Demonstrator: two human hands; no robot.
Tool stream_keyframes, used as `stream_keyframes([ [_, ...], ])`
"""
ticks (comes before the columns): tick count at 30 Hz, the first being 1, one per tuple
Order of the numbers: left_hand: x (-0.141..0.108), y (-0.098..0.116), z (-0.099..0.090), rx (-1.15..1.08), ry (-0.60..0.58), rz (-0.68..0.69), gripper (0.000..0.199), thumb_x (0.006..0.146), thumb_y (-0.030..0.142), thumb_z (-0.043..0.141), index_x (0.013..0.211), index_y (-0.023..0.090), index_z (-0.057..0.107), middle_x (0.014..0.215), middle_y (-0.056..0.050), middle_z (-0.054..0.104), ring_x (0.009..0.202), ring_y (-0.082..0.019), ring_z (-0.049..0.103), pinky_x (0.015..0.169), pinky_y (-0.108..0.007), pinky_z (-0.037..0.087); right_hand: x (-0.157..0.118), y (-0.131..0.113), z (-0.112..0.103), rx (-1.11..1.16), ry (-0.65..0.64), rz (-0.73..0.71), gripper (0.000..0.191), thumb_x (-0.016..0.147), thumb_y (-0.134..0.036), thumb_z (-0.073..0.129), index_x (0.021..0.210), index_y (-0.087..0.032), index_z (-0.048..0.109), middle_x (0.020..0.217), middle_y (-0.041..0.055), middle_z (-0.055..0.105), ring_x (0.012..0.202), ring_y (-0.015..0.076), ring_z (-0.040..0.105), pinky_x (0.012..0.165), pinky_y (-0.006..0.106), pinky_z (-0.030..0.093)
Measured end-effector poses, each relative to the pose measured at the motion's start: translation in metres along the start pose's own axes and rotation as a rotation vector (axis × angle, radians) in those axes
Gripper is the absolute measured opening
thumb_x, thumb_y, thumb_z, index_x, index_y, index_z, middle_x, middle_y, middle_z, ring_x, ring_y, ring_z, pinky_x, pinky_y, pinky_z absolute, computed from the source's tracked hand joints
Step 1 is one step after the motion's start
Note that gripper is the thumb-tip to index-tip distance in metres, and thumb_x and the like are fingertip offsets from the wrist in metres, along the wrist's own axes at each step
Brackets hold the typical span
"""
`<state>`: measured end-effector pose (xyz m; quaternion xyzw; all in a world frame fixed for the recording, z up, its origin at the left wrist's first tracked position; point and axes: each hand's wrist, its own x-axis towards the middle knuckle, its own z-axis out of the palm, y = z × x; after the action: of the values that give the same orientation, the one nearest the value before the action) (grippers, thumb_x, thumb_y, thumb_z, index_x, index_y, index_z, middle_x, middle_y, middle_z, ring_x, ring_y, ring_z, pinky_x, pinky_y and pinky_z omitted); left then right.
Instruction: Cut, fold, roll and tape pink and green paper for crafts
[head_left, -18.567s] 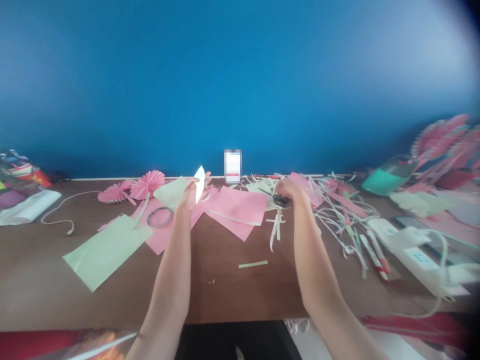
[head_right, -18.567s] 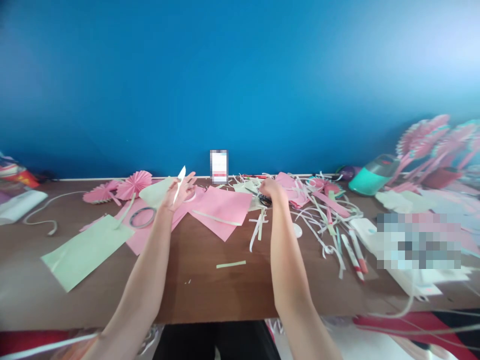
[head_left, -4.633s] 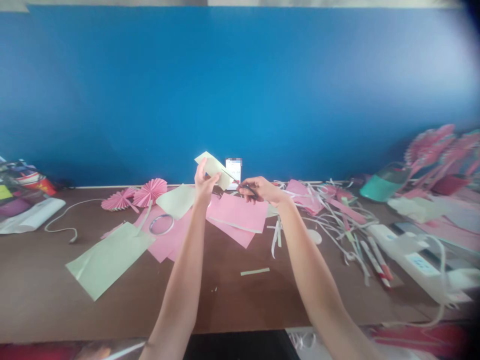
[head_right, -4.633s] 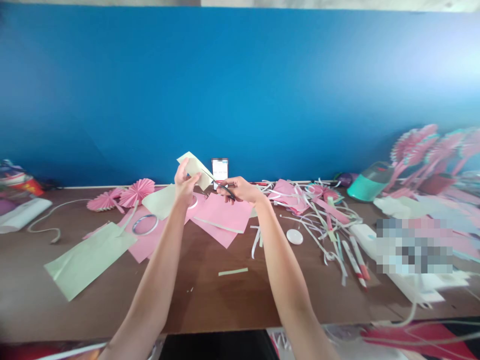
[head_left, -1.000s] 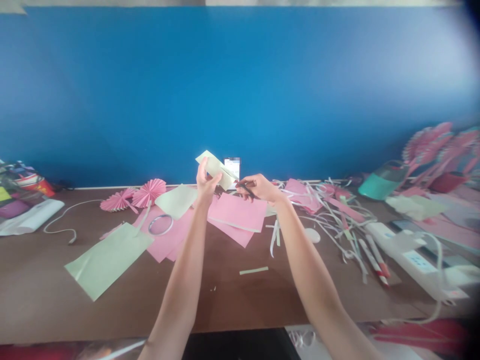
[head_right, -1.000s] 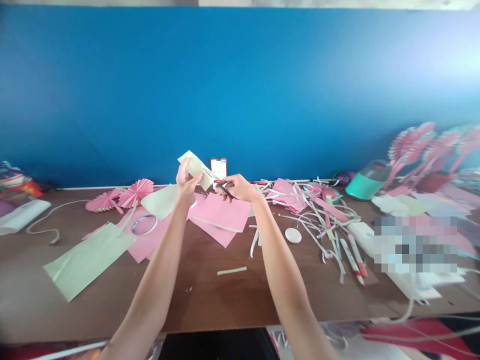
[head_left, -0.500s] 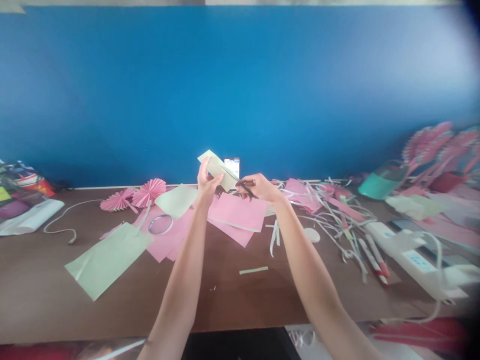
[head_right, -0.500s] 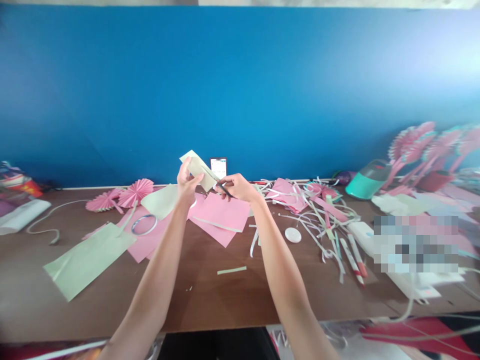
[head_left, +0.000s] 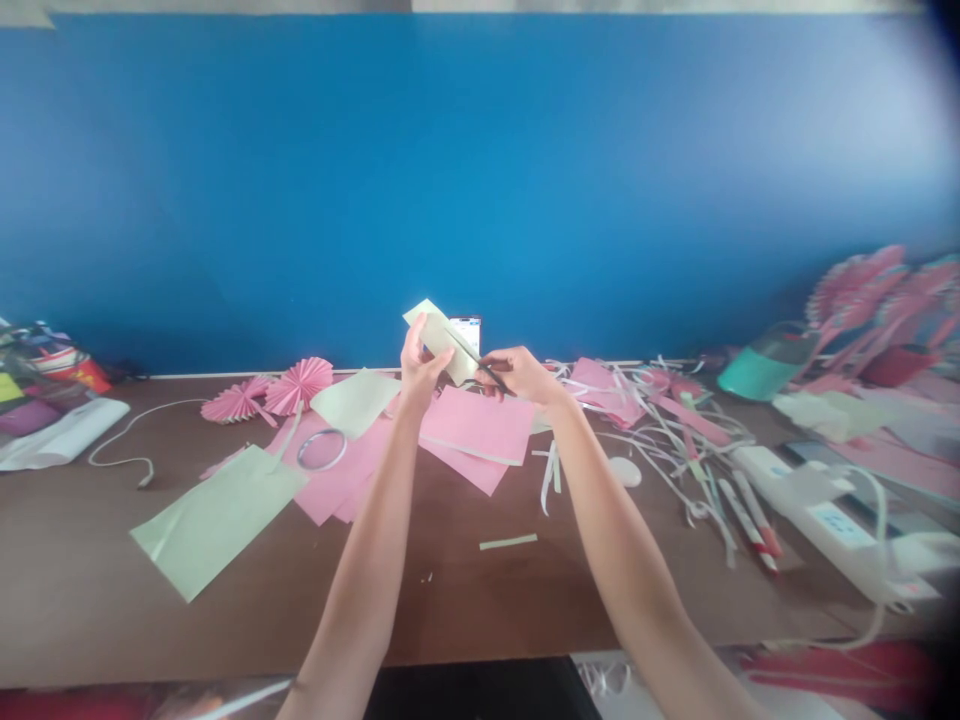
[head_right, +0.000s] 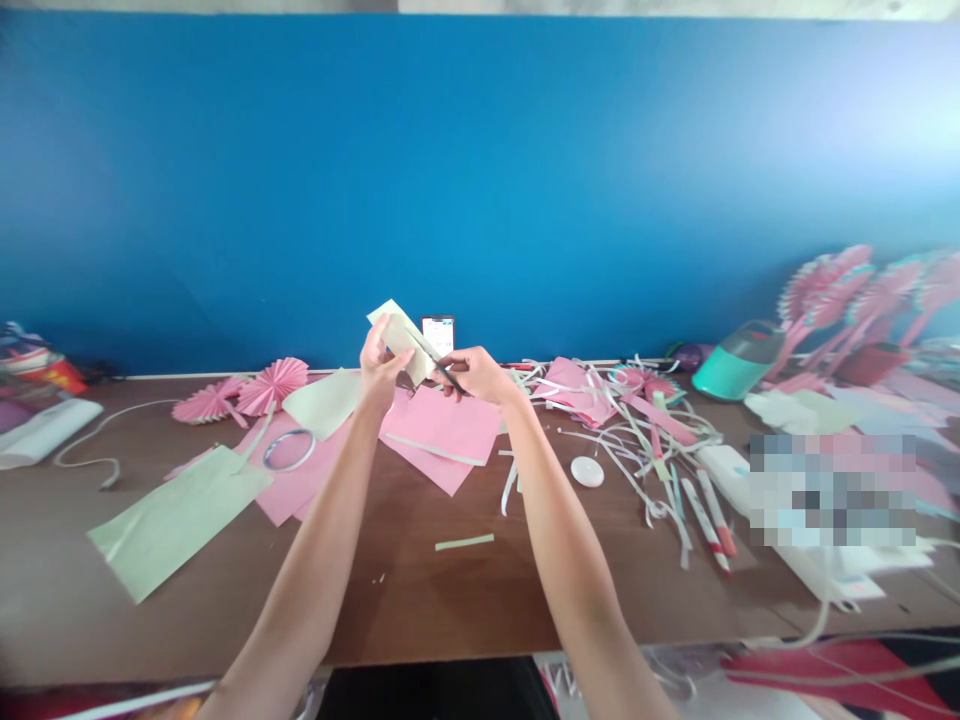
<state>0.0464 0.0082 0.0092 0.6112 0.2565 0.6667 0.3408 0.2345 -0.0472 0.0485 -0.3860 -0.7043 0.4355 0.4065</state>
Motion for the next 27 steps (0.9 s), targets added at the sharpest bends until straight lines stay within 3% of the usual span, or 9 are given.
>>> stream_keyframes([
  [14, 0.001, -0.004, 0.006, -0.093, -0.035, -0.061, 0.089, 0.073, 0.035, 0.076, 0.15, 0.028, 0.031, 0.153, -0.011, 0.037, 0.132, -0.031, 0.047, 0.103, -0.04, 0.047, 0.003, 0.001, 0.003, 0.038, 0.035, -0.004, 0.036, 0.073, -0.041, 0.075, 0.092, -0.011, 0.071, 0.058, 0.0028, 0.064, 0.046, 0.0092, 0.054, 0.041, 0.02, 0.037],
  [27, -0.001, -0.003, 0.014, -0.08, -0.081, -0.087, 0.094, 0.071, 0.045, 0.078, 0.151, 0.029, 0.03, 0.159, -0.01, 0.025, 0.134, -0.033, 0.044, 0.104, -0.042, 0.046, 0.007, 0.003, 0.006, 0.066, 0.102, -0.015, 0.034, 0.074, -0.041, 0.073, 0.091, -0.01, 0.071, 0.056, 0.0019, 0.062, 0.045, 0.009, 0.053, 0.04, 0.019, 0.035],
])
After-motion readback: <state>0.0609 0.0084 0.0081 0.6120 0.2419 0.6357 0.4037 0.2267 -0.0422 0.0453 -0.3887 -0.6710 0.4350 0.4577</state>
